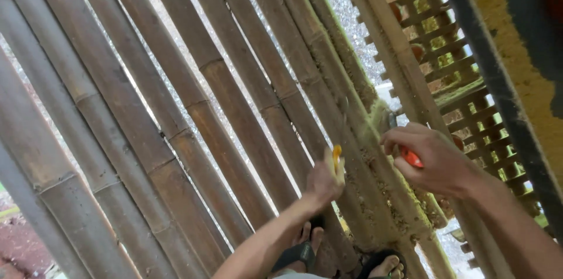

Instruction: Cleaning debris from between bamboo floor slats in a chicken coop using a scraper and a brush

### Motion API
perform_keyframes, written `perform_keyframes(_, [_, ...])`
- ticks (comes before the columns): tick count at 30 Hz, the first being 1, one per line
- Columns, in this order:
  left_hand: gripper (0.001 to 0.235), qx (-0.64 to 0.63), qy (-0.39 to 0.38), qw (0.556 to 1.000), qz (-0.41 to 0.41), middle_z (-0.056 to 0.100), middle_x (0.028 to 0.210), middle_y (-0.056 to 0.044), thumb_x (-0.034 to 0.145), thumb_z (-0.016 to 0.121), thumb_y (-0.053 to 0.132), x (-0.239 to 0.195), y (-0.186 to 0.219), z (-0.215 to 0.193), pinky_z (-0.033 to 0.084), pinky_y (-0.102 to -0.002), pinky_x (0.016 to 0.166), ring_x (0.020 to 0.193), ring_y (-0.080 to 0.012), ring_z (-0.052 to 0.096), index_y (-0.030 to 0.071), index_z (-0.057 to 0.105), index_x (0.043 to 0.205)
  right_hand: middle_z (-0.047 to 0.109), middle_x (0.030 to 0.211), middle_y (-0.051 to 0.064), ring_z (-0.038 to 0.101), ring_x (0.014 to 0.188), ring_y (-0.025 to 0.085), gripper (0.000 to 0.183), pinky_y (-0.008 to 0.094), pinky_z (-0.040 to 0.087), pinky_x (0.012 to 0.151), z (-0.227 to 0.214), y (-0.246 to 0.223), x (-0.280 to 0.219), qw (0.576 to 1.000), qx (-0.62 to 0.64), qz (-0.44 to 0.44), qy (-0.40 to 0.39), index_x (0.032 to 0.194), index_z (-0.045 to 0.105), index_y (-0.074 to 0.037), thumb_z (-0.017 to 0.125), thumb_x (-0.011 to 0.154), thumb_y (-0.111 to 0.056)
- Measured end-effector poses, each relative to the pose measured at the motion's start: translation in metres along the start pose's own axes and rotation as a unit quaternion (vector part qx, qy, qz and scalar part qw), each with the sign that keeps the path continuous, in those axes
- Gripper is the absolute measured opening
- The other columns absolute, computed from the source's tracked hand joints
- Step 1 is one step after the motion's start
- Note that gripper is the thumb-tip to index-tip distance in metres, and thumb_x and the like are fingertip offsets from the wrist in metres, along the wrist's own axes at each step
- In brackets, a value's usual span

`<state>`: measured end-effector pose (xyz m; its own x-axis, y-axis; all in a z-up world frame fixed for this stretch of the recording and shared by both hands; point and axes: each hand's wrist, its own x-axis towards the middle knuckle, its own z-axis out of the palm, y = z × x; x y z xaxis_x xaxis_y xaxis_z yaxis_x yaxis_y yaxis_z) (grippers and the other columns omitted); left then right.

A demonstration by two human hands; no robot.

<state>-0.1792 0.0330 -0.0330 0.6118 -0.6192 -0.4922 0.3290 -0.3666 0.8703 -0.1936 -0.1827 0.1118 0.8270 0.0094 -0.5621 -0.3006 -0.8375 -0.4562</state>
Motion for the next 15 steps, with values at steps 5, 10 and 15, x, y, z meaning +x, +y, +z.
perform_keyframes(5, [0.029, 0.015, 0.056, 0.998, -0.038, 0.054, 0.065, -0.001, 0.105, 0.045, 0.031, 0.013, 0.003, -0.006, 0.040, -0.033, 0.040, 0.045, -0.0166, 0.049, 0.007, 0.049, 0.120, 0.074, 0.126, 0.005, 0.072, 0.111, 0.020, 0.017, 0.048, 0.057, 0.099, -0.048, -0.040, -0.007, 0.999, -0.020, -0.026, 0.028, 0.091, 0.076, -0.018, 0.060, 0.084, -0.019])
perform_keyframes(10, [0.038, 0.063, 0.112, 0.989, -0.077, 0.067, 0.075, -0.018, 0.104, 0.036, 0.038, 0.066, 0.039, -0.034, 0.044, -0.052, 0.058, 0.062, -0.0370, 0.064, 0.003, 0.049, 0.112, 0.048, 0.156, 0.010, 0.076, 0.084, 0.018, 0.019, 0.034, 0.068, 0.073, -0.065, -0.072, 0.000, 0.998, -0.041, -0.039, 0.017, 0.099, 0.073, -0.013, 0.061, 0.086, -0.019])
perform_keyframes(15, [0.047, 0.047, 0.058, 0.996, -0.055, 0.066, 0.100, -0.037, 0.104, 0.038, 0.039, 0.003, 0.036, 0.012, 0.053, -0.058, 0.089, 0.105, -0.0510, 0.067, -0.003, 0.050, 0.120, 0.043, 0.154, 0.031, 0.064, 0.120, 0.051, 0.032, 0.058, 0.053, 0.101, -0.068, -0.092, 0.009, 0.992, -0.062, -0.041, 0.101, 0.110, 0.077, -0.020, 0.059, 0.085, -0.016])
